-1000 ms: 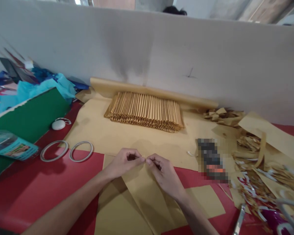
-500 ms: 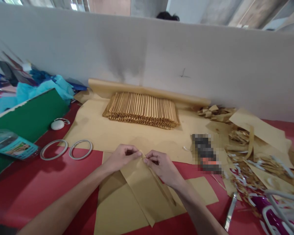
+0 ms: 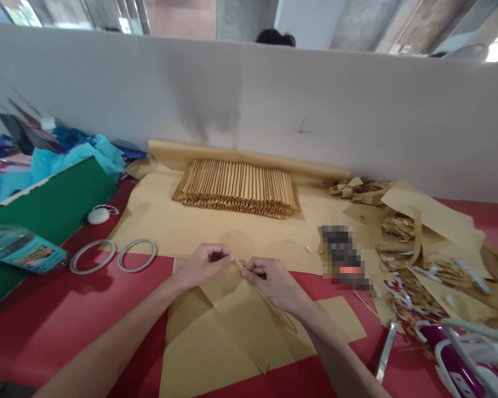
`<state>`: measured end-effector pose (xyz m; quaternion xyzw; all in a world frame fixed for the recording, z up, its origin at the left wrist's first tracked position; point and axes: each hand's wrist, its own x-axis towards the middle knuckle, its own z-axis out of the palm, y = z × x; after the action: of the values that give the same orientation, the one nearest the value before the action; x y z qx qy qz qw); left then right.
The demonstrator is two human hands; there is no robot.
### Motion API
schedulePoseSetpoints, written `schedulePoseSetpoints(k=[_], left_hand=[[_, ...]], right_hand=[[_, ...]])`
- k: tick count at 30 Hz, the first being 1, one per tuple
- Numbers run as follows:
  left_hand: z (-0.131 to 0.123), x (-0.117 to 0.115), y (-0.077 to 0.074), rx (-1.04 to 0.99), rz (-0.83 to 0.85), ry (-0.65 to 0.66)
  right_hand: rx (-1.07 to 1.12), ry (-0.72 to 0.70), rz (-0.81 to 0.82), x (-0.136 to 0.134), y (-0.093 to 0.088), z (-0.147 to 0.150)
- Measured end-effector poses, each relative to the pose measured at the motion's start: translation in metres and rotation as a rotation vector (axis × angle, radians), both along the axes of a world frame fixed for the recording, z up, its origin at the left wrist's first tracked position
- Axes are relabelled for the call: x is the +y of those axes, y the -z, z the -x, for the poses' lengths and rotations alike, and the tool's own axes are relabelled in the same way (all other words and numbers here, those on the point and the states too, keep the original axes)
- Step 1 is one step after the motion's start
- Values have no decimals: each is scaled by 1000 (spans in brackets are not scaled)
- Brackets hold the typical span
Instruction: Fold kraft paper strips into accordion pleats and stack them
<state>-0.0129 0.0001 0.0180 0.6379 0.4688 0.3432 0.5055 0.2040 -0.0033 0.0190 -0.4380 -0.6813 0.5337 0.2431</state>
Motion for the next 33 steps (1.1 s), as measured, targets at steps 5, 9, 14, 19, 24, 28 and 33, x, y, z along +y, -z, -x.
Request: schedulePoseSetpoints(k=[5,9,14,19,24,28,33], left_hand=[[2,-1,0,53,1,51],[3,0,-1,94,-38,-2],[-1,0,0,119,-83,-11],[-6,0,1,152,-120,-13],[-8,-4,1,223,-129,49],[-10,-7,2,251,-194,40],[-7,-1,-8,351,-398,-42]], right_hand=[[-83,-50,-116,-2,1,2],[-163,-87,-199,2,-7,-6],[-243,-156,-252,11,-19,-27],[-337,-139,-316,16,-19,-42],[-425,-102,-404,16,-14,-39],[-398,-99,-437,15,-14,-33],[-445,-57,-477,12,-15,-22]])
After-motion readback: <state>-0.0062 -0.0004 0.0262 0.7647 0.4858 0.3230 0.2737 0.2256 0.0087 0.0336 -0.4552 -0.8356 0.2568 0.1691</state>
